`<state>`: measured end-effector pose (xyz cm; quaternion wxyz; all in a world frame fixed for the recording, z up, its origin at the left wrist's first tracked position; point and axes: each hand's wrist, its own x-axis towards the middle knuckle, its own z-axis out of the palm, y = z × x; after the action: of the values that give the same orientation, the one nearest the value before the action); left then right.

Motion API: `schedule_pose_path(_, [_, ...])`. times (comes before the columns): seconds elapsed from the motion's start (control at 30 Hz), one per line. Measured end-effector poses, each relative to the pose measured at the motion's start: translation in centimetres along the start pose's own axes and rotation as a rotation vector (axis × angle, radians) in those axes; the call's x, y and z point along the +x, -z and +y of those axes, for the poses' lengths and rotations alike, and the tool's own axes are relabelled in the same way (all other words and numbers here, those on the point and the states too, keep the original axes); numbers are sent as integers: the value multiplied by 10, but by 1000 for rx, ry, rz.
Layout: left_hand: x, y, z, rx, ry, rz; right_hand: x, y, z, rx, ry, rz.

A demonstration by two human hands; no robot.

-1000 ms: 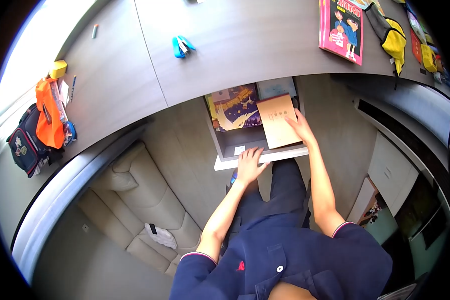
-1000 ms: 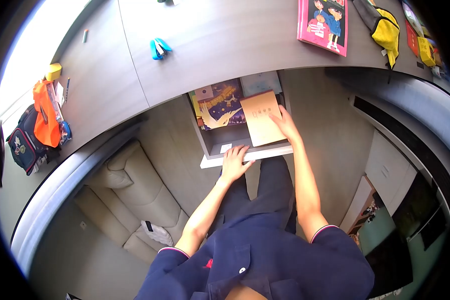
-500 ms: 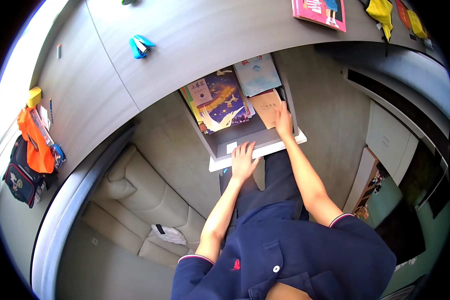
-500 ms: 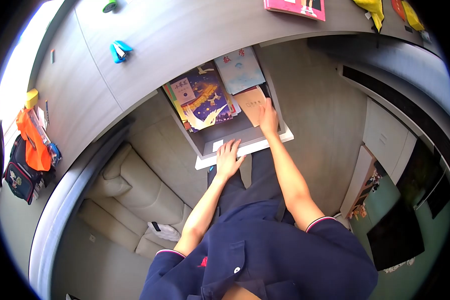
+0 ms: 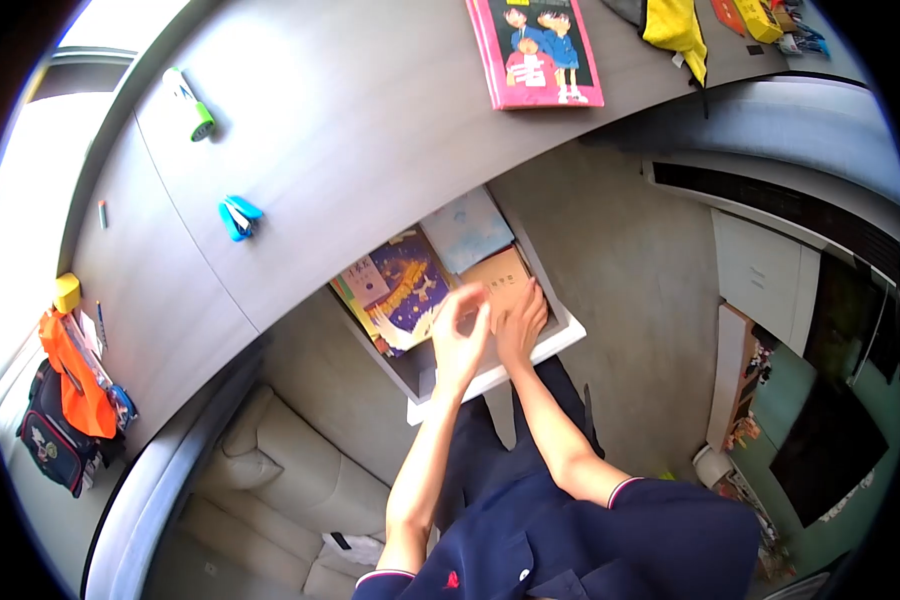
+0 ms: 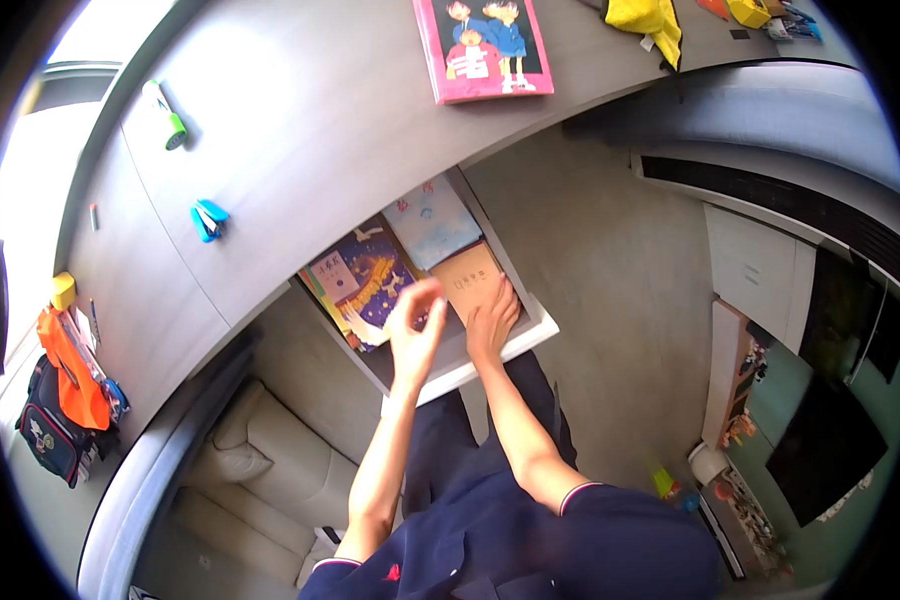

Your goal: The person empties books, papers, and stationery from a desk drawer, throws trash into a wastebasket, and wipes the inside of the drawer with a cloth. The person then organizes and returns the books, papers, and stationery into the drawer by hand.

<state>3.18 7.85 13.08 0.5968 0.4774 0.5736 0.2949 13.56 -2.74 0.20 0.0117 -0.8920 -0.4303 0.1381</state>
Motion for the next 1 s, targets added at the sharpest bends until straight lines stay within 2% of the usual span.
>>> schedule_pose_path(0.07, [64,-2,68,-145,-205,144,11,20,-13,41,84,-26])
schedule_pose_path(0.13, [125,-3,124,-154,-254,156,42,61,-36,189,253,103])
schedule_pose_path(0.2, [185,-17,146,-69,-230,199,109,117,-43,372,491,426])
schedule_pose_path(0.27, [222,-23,166,125,-311,191,190,198,-70,773,512,726])
schedule_pose_path(0.3, [240,-26,168,176,-347,199,222,233,-64,429,453,733])
schedule_pose_path(0.33, [256,-29,167,230,-394,202,261,245,-63,236,435,764])
schedule_pose_path(0.4, [279,-38,161,173,-309,207,318,257,-80,758,324,274])
schedule_pose_path(0.43, [250,-26,194,97,-138,-15,336,233,-89,574,367,407])
schedule_pose_path(0.47, [256,-29,190,100,-125,-7,341,212,-100,388,410,536])
schedule_pose_path(0.53, [282,-38,176,-246,-29,22,322,217,-110,426,370,514])
schedule_pose_path(0.6, [284,-40,183,-270,-7,-22,308,219,-104,458,328,508])
schedule_pose_path(0.67, [275,-46,195,-162,110,-186,295,216,-92,643,289,455])
schedule_pose_path(0.7, [259,-57,194,-281,126,-224,282,218,-87,763,338,406])
schedule_pose_path(0.73, [247,-64,171,-372,-86,-232,267,219,-79,760,336,400])
schedule_pose_path(0.8, [190,-56,147,-389,-126,-262,229,215,-60,965,398,230])
schedule_pose_path(0.87, [123,-43,122,-392,-145,-242,176,206,-45,1131,338,121])
schedule_pose_path(0.9, [93,-39,99,-378,-105,-201,146,194,-37,1151,256,16])
schedule_pose_path(0.93, [65,-31,67,-382,37,-208,116,179,-28,1167,168,-86])
schedule_pose_path(1.0, [16,-32,10,-430,233,-56,68,138,-6,823,230,-83])
